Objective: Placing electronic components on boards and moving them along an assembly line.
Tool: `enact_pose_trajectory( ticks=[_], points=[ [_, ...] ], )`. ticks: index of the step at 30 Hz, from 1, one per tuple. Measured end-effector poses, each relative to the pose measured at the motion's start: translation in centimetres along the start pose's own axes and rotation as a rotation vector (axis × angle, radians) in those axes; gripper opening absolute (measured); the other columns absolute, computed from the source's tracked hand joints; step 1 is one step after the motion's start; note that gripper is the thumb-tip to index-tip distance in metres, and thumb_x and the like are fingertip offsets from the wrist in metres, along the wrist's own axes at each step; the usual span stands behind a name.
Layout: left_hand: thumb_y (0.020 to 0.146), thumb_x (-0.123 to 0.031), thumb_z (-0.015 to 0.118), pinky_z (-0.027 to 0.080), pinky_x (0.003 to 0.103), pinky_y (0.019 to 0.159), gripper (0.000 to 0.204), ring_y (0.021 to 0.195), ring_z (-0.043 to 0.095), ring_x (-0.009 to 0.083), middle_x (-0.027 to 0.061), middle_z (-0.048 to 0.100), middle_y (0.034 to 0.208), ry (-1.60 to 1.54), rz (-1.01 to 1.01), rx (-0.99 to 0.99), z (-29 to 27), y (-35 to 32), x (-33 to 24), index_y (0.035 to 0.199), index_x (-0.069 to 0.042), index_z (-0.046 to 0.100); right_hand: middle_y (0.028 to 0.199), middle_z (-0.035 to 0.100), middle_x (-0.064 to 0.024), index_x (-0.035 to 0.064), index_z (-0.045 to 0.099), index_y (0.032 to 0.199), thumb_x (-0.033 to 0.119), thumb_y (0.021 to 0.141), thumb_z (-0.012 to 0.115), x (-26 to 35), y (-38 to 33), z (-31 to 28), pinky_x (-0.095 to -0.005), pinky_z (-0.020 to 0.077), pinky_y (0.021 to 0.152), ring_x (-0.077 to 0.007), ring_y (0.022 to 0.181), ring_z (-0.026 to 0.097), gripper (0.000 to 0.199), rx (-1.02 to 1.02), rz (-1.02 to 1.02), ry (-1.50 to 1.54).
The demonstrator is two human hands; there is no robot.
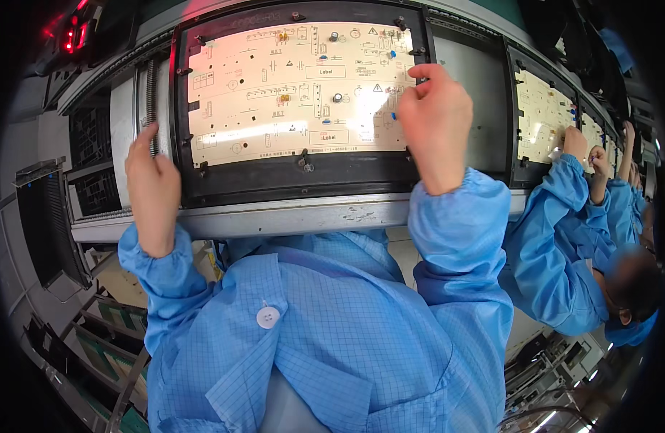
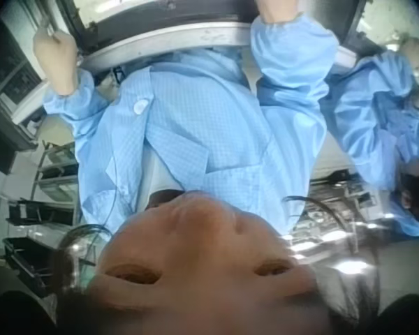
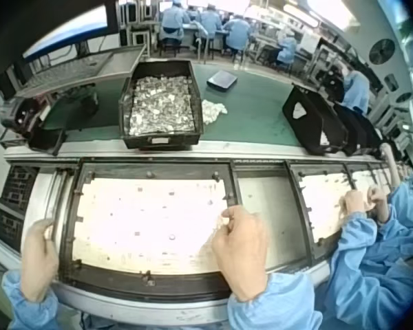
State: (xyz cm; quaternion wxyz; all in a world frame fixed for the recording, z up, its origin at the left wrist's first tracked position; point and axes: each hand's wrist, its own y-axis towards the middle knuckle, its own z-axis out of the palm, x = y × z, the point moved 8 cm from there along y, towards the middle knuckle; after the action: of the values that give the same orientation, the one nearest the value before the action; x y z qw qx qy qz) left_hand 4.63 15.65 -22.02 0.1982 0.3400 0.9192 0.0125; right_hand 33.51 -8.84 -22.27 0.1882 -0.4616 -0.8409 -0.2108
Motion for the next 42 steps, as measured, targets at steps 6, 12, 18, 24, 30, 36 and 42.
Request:
enact_pose_trajectory(
  ticks=[6, 12, 18, 24, 30, 36, 42],
  points=[
    [0.084, 0.007, 0.038, 0.047, 0.041, 0.092, 0.040, 0.102, 0.062, 0.0423, 0.0282, 0.065, 0.104, -0.245, -0.130, 0.302, 2.6, -1.3, 2.1, 0.120, 0.007, 0.055, 0.087, 0.066, -0.0215, -0.0007, 0.061, 0.108, -0.002, 0.081, 0.059, 2.0, -1.8, -0.3, -0.0479, 0.0485, 0.072, -0.0393, 0.081, 0.060, 0.027, -0.071, -0.214, -0.259],
    [0.082, 0.010, 0.039, 0.049, 0.046, 0.083, 0.030, 0.096, 0.063, 0.0457, 0.0300, 0.065, 0.096, -0.445, -0.015, 0.330, 4.5, -1.0, -2.6, 0.106, 0.005, 0.056, 0.084, 0.059, -0.0061, -0.0004, 0.056, 0.110, 0.004, 0.092, 0.064, -1.6, -4.7, -7.6, -0.0271, 0.0462, 0.065, -0.0119, 0.073, 0.055, 0.020, -0.247, 0.009, 0.084],
    [0.081, 0.003, 0.052, 0.050, 0.049, 0.084, 0.022, 0.095, 0.063, 0.0457, 0.0290, 0.065, 0.096, -0.554, 0.031, 0.380, 6.3, -1.7, -6.5, 0.101, 0.006, 0.060, 0.076, 0.060, -0.0012, -0.0011, 0.063, 0.090, 0.004, 0.089, 0.070, 0.8, -7.7, -7.8, -0.0212, 0.0415, 0.065, -0.0057, 0.071, 0.051, 0.009, -0.163, -0.048, 0.334],
    [0.070, -0.008, 0.066, 0.043, 0.052, 0.097, 0.030, 0.110, 0.060, 0.0384, 0.0236, 0.066, 0.109, -0.442, 0.244, 0.459, 8.2, -4.0, -10.5, 0.098, 0.004, 0.067, 0.095, 0.068, -0.0089, -0.0019, 0.065, 0.120, 0.022, 0.105, 0.050, 8.2, -9.1, -3.0, -0.0266, 0.0497, 0.080, -0.0128, 0.085, 0.062, 0.031, 0.086, -0.154, 0.581],
    [0.076, -0.015, 0.062, 0.022, 0.061, 0.112, 0.053, 0.128, 0.039, 0.0500, 0.0350, 0.048, 0.129, 0.009, -0.458, -0.554, -14.0, -21.6, 4.9, 0.124, 0.008, 0.056, 0.094, 0.064, -0.0073, 0.0003, 0.057, 0.125, 0.018, 0.103, 0.053, 22.5, -20.5, 5.4, -0.0252, 0.0490, 0.076, -0.0108, 0.082, 0.058, 0.028, 0.845, -0.473, 0.864],
    [0.096, -0.041, 0.049, 0.043, 0.055, 0.099, 0.052, 0.116, 0.055, 0.0457, 0.0280, 0.061, 0.120, 0.432, -1.947, -0.403, -19.9, -65.9, 17.5, 0.118, 0.004, 0.062, 0.103, 0.066, -0.0128, 0.0003, 0.056, 0.130, 0.021, 0.095, 0.065, 30.0, -43.6, 14.2, -0.0309, 0.0547, 0.074, -0.0188, 0.088, 0.066, 0.042, 1.486, -1.191, 0.700],
    [0.098, -0.047, 0.046, 0.043, 0.048, 0.101, 0.061, 0.113, 0.059, 0.0458, 0.0329, 0.064, 0.114, -0.159, -1.925, -0.626, -13.2, -77.8, 20.9, 0.113, 0.009, 0.065, 0.100, 0.071, -0.0169, -0.0031, 0.062, 0.117, 0.015, 0.086, 0.071, 33.3, -52.2, 20.8, -0.0352, 0.0527, 0.081, -0.0238, 0.091, 0.068, 0.037, 1.373, -1.342, 0.516]
  ],
)
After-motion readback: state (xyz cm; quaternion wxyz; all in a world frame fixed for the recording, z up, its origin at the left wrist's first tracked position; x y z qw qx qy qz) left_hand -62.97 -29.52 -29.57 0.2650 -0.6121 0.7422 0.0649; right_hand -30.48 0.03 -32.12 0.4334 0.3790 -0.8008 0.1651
